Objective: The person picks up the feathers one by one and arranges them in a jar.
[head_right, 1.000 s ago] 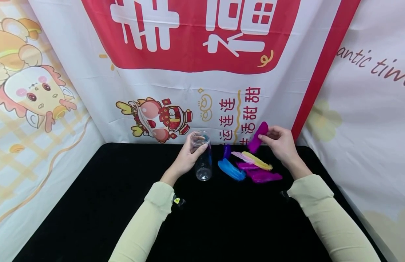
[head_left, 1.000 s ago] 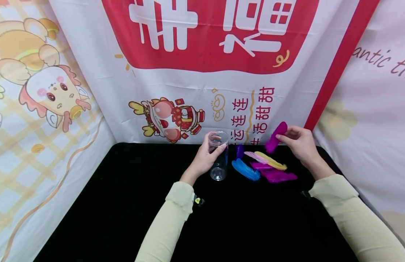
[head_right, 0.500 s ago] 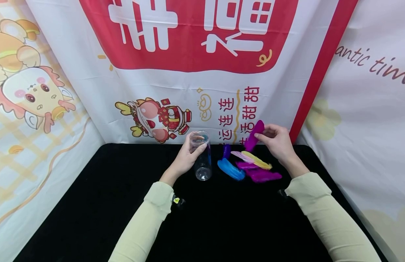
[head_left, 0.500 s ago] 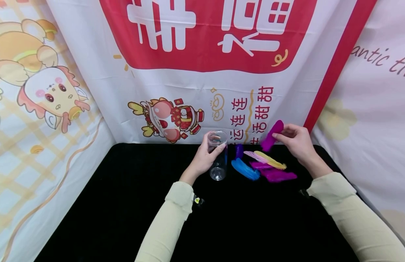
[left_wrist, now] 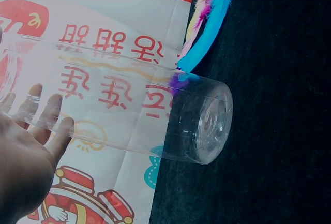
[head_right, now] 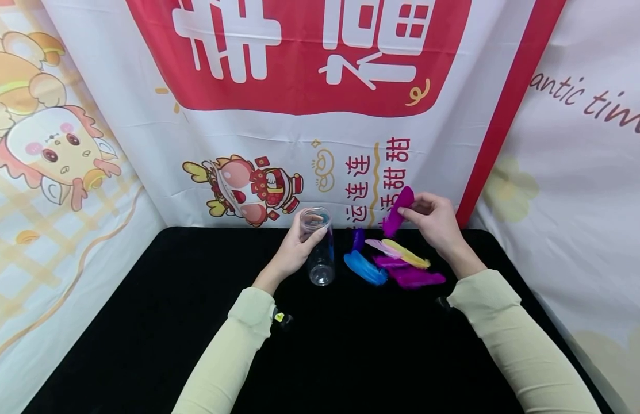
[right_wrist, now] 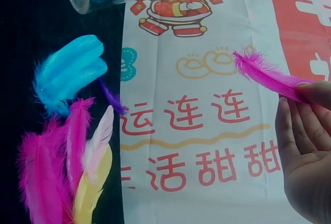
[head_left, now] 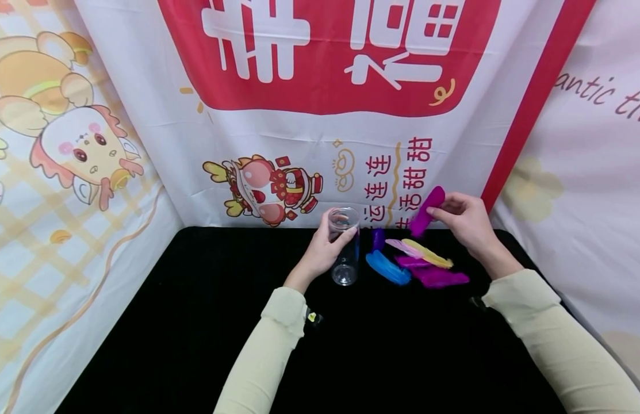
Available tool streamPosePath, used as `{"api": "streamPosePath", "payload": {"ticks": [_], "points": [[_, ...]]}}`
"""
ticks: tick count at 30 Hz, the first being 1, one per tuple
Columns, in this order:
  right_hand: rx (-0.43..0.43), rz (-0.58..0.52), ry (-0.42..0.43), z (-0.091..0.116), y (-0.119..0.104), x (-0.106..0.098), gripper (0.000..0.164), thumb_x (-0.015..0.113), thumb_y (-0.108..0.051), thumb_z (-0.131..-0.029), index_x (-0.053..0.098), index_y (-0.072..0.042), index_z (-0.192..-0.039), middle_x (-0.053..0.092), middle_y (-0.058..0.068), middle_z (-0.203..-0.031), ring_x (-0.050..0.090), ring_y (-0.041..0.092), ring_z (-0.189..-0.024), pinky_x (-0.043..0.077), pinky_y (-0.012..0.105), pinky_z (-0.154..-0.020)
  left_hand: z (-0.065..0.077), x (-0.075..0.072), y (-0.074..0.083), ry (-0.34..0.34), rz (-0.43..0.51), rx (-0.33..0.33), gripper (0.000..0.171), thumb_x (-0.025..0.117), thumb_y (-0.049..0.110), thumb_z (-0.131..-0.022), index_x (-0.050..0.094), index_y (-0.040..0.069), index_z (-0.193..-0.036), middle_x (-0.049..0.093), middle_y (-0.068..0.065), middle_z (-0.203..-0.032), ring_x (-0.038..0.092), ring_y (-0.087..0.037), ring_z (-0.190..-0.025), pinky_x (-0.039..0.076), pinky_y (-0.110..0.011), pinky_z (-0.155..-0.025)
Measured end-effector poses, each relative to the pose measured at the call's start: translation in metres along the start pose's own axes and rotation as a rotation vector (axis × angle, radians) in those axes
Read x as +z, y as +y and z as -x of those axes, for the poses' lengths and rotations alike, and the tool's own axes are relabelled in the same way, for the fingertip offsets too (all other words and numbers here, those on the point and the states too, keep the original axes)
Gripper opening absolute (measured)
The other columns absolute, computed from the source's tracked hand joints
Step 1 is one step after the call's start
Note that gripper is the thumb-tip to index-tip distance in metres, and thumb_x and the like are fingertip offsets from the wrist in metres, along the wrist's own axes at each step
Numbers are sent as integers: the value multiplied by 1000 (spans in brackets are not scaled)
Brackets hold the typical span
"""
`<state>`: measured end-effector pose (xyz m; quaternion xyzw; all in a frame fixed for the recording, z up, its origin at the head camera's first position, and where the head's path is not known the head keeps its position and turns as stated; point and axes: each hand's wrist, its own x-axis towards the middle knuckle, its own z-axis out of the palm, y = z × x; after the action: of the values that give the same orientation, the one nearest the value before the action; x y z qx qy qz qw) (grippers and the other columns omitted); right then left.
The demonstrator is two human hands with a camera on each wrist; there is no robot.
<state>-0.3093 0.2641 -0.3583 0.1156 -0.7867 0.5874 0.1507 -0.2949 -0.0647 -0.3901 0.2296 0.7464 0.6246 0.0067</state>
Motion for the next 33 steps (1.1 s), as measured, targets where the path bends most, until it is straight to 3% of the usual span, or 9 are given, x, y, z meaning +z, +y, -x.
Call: {"api": "streamPosePath", "payload": {"ticks": [26,33], "points": [[-18,13,-21,-2,-19,8,28,80,-14,-91,70,9,-103,77,-1,-89,72,9,-83,57,21,-77,1,1,1,12,17,12,60,61,19,-104,28,1,-151,50,-23,-143,52,-36,-131,34,-56,-116],[-23,10,-25,-4,-22,11,28,80,-14,-91,70,9,-104,78,0,-92,73,9,-85,57,21,-77,2,2,1,15,-24,15,61,61,22,-105,27,0,-152,51,-20,-144,53,-35,-132,39,-46,-115]]}}
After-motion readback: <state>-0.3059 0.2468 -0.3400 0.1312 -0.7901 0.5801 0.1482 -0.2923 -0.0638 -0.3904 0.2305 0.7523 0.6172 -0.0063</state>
